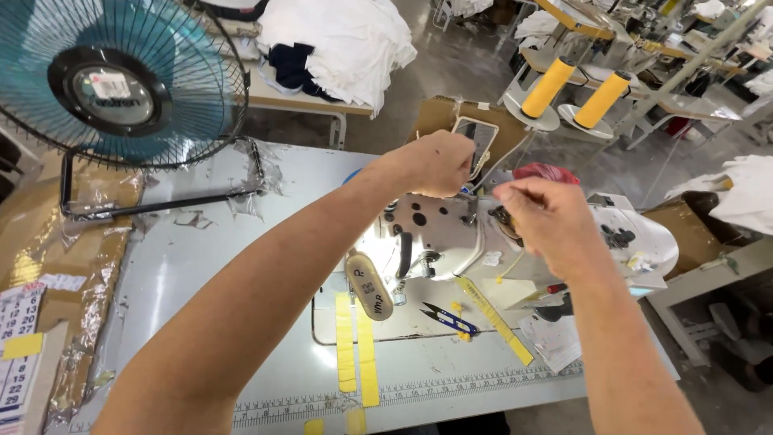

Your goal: Threading an industrial sewing machine and adjusting the needle area using a small tool.

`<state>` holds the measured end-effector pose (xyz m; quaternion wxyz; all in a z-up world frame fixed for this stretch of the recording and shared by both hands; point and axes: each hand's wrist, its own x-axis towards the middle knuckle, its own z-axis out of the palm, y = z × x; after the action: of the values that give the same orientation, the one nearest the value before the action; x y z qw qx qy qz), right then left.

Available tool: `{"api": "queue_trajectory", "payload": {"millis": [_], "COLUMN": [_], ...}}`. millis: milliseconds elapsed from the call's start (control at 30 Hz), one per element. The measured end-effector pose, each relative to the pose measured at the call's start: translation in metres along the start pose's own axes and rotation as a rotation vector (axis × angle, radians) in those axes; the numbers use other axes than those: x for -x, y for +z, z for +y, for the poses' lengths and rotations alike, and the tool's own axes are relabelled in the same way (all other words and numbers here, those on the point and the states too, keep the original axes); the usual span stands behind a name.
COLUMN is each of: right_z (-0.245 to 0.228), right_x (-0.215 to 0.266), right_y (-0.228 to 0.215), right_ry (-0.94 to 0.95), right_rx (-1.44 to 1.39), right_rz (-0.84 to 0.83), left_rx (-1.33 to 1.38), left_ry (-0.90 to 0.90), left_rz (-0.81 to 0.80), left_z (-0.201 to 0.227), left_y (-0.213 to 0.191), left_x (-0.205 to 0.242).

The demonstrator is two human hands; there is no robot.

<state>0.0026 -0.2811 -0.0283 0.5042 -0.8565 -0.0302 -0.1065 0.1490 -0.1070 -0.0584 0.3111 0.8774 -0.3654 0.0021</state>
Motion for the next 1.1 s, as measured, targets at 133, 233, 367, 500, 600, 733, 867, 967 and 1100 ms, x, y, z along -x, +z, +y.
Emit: {"api": "queue_trajectory", "payload": {"millis": [133, 233, 367, 500, 600, 733, 867, 967, 1100], "right_z": [-0.029, -0.075, -0.101, -0.102, -0.084, -0.077, -0.068, -0.064, -0.06], "right_x": [-0.012, -0.01, -0.011, -0.011, -0.02, -0.02, -0.02, -0.023, -0.02], "right_y": [0.007, 0.02, 0.039, 0.041, 0.034, 0.033, 0.032, 0.026, 0.014], "right_ry": [0.107, 0.207, 0.492, 0.407, 0.316, 0.38, 0.351, 0.34, 0.337], "right_rx": [0.082, 0.151, 0.64, 0.765, 0.69, 0.671, 0.5, 0.35, 0.194], "right_rz": [-0.088, -0.218, -0.342, -0.29, -0.329, -0.292, -0.274, -0.271, -0.282], "left_rx": [0.11, 0.168, 0.201, 0.156, 0.149, 0.364, 0.498, 0.522, 0.49], "left_ry": [0.01, -0.065, 0.394, 0.258, 0.084, -0.21, -0.487, -0.601, -0.687], "left_rz": [0.079, 0.166, 0.684, 0.981, 1.064, 1.055, 0.916, 0.824, 0.796], "left_z": [0.023, 0.033, 0.03, 0.045, 0.054, 0.022, 0.015, 0.026, 0.034], "left_y": [-0.023, -0.039, -0.058, -0.064, -0.042, 0.033, 0.08, 0.089, 0.098], "left_x": [0.021, 0.03, 0.095, 0.199, 0.257, 0.284, 0.294, 0.297, 0.298]}}
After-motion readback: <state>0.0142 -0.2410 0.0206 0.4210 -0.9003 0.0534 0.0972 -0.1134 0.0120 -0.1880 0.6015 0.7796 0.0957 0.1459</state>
